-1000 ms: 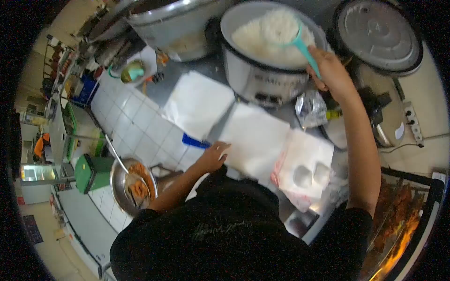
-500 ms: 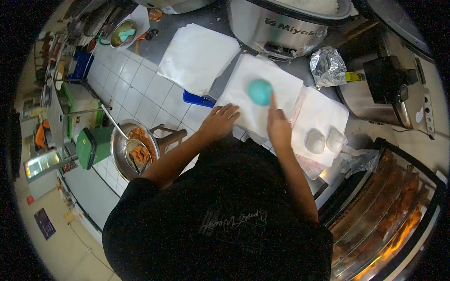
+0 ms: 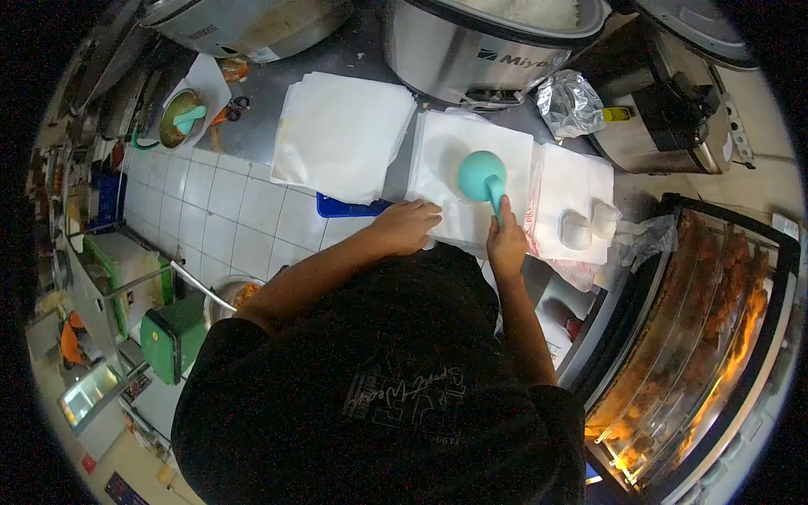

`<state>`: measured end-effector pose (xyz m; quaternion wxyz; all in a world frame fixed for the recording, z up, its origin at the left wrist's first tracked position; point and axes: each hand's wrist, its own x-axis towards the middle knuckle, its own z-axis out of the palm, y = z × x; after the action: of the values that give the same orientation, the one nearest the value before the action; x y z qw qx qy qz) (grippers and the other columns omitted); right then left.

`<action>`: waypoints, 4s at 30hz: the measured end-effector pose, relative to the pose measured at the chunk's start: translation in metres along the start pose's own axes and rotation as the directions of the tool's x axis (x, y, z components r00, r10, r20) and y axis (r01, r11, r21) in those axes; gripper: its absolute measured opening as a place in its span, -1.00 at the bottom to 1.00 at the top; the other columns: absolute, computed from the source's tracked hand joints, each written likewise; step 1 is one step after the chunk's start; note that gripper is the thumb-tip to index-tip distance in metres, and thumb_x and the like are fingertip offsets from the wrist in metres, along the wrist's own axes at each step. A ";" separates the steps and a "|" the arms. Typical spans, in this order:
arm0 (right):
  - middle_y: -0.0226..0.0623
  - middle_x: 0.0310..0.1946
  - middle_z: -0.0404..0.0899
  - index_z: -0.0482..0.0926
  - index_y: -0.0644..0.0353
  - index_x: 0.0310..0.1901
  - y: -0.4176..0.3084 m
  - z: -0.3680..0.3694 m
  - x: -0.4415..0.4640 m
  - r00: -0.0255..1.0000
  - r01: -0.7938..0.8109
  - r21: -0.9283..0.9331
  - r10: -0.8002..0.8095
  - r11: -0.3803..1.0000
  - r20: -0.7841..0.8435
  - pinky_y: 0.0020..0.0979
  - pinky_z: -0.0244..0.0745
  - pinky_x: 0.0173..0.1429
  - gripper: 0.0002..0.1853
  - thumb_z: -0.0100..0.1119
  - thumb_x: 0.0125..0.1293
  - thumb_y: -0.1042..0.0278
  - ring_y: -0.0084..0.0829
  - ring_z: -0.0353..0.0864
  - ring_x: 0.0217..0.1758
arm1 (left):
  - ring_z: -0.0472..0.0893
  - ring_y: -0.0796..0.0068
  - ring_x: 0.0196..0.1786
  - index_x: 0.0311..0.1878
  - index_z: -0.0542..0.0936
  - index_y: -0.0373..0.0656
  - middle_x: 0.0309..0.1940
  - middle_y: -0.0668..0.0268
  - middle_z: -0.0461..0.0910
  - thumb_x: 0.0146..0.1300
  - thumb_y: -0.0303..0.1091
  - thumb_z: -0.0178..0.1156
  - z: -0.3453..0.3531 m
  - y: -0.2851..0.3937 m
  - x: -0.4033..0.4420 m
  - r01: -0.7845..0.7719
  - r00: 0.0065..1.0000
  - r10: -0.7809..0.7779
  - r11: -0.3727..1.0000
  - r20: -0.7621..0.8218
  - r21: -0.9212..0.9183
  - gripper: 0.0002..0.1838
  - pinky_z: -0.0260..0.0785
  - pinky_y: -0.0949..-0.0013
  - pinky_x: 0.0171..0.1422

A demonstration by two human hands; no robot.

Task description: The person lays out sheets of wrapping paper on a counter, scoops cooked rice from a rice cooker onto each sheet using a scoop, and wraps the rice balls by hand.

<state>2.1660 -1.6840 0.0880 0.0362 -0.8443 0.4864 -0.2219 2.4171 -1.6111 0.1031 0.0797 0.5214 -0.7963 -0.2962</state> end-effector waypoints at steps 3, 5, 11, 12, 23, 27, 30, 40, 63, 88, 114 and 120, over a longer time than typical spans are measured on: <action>-0.01 -0.17 0.67 0.33 0.27 0.40 -0.005 -0.032 0.016 0.971 -0.204 0.066 0.210 0.977 -0.111 -0.31 0.59 -0.22 -0.38 0.27 0.35 0.34 -0.16 0.72 -0.30 | 0.41 0.17 0.36 0.28 0.48 -0.24 0.32 0.15 0.42 0.28 -0.32 0.22 0.002 -0.010 -0.005 -0.035 0.999 0.037 0.993 0.016 -0.114 -0.50 0.28 0.17 0.44; 0.03 -0.12 0.66 0.33 0.29 0.39 -0.018 -0.070 0.056 0.927 -0.209 0.302 0.287 0.930 -0.242 -0.36 0.57 -0.15 -0.41 0.25 0.38 0.36 -0.27 0.72 -0.16 | 0.43 0.16 0.34 0.30 0.47 -0.24 0.32 0.12 0.43 0.34 -0.28 0.20 0.002 -0.022 -0.008 -0.046 0.999 0.048 0.960 0.002 -0.275 -0.51 0.29 0.19 0.43; -0.08 -0.18 0.55 0.42 0.14 0.32 -0.037 -0.185 0.232 0.840 0.215 -0.204 -0.287 0.955 -0.460 -0.26 0.54 -0.11 -0.53 0.20 0.39 0.47 -0.19 0.65 -0.16 | 0.61 0.32 0.04 0.36 0.43 -0.24 0.09 0.09 0.57 0.43 -0.31 0.14 -0.075 -0.045 -0.033 0.149 0.987 -0.159 0.794 0.036 -0.590 -0.52 0.46 0.28 0.15; -0.10 -0.19 0.56 0.45 0.15 0.26 -0.045 -0.198 0.266 0.822 0.273 -0.329 -0.397 0.904 -0.409 -0.23 0.56 -0.09 -0.57 0.18 0.36 0.47 -0.13 0.66 -0.14 | 0.63 0.41 -0.14 0.40 0.39 -0.27 -0.02 0.14 0.60 0.46 -0.34 0.12 -0.084 -0.054 -0.030 0.026 0.977 -0.138 0.835 -0.162 -0.550 -0.51 0.49 0.35 0.01; -0.29 -0.17 0.73 0.66 0.14 -0.14 -0.069 -0.076 0.531 0.860 0.434 -0.827 -0.439 0.357 0.262 -0.24 0.65 -0.10 -0.84 0.17 0.31 0.36 -0.28 0.76 -0.13 | 0.66 0.42 -0.30 0.56 -0.05 -0.37 0.06 0.15 0.55 0.53 -0.40 -0.06 -0.200 -0.043 0.082 -0.148 0.781 -0.357 0.691 -0.512 -0.708 -0.34 0.53 0.40 -0.14; -0.21 -0.14 0.75 0.73 0.18 -0.18 -0.090 -0.061 0.532 0.795 0.607 -0.722 -0.281 0.333 0.538 -0.15 0.68 -0.13 -0.80 0.19 0.28 0.31 -0.21 0.76 -0.06 | 0.62 0.50 -0.26 0.54 -0.07 -0.43 0.06 0.18 0.55 0.59 -0.43 -0.18 -0.194 -0.041 0.086 -0.230 0.800 -0.310 0.632 -0.514 -0.740 -0.42 0.48 0.47 -0.18; -0.14 -0.15 0.74 0.72 0.22 -0.16 -0.102 -0.071 0.517 0.757 0.647 -0.638 -0.257 0.417 0.600 -0.11 0.69 -0.10 -0.77 0.18 0.27 0.30 -0.15 0.76 -0.04 | 0.59 0.52 -0.28 0.54 -0.05 -0.42 0.05 0.19 0.55 0.59 -0.46 -0.22 -0.199 -0.042 0.085 -0.230 0.820 -0.292 0.620 -0.492 -0.750 -0.45 0.46 0.48 -0.17; -0.01 -0.07 0.69 0.70 0.27 -0.11 -0.134 -0.125 0.449 0.615 0.729 -0.383 -0.295 0.568 0.731 -0.11 0.66 0.07 -0.76 0.14 0.30 0.37 -0.06 0.72 0.05 | 0.58 0.53 -0.36 0.44 -0.03 -0.50 0.03 0.13 0.57 0.58 -0.44 -0.22 -0.202 -0.047 0.102 -0.150 0.866 -0.336 0.532 -0.371 -0.833 -0.50 0.53 0.47 -0.18; -0.33 -0.55 0.48 0.58 0.39 0.07 -0.100 -0.155 0.434 0.774 -0.026 0.273 -0.154 0.962 0.614 -0.42 0.27 -0.63 -0.46 0.20 0.37 -0.01 -0.53 0.35 -0.69 | 0.58 0.15 0.12 0.29 0.49 -0.20 0.16 0.04 0.47 0.39 -0.37 0.11 -0.104 -0.105 -0.037 0.242 0.752 -0.399 0.908 -0.525 -0.343 -0.58 0.49 0.11 0.14; -0.25 -0.39 0.59 0.05 -0.44 0.56 -0.203 0.124 0.137 0.786 0.542 0.058 -0.529 0.839 0.320 -0.24 0.64 -0.48 -0.12 0.12 0.26 0.46 -0.25 0.69 -0.51 | 0.50 0.17 0.26 0.11 0.55 -0.31 0.08 0.15 0.52 0.15 -0.40 0.11 -0.012 -0.078 -0.098 0.553 0.679 -0.423 0.832 -0.600 0.039 -0.57 0.41 0.23 0.31; -0.17 -0.35 0.66 0.63 0.27 -0.17 -0.068 -0.116 0.179 0.948 0.230 0.230 -0.163 0.946 -0.274 -0.38 0.50 -0.22 -0.91 0.27 0.33 0.49 -0.36 0.66 -0.31 | 0.44 0.23 0.17 0.26 0.49 0.03 0.10 0.29 0.42 -0.07 -0.24 0.54 -0.002 -0.034 -0.038 -0.024 0.950 0.046 0.997 -0.309 0.075 -0.26 0.33 0.11 0.18; -0.31 -0.08 0.60 0.68 -0.02 0.11 -0.025 -0.036 0.013 0.931 0.146 0.228 -0.212 0.963 0.299 -0.24 0.46 0.04 -0.59 0.42 0.19 0.27 -0.22 0.55 -0.09 | 0.45 0.34 0.04 -0.05 0.62 0.03 -0.11 0.42 0.49 0.06 -0.21 0.44 0.015 -0.048 -0.016 -0.140 0.874 0.241 0.956 -0.421 0.256 -0.63 0.29 0.19 0.06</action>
<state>2.1766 -1.6761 0.1315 0.1798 -0.9019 0.3697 -0.1324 2.4553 -1.6046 0.0668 0.2323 0.4996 -0.8316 -0.0698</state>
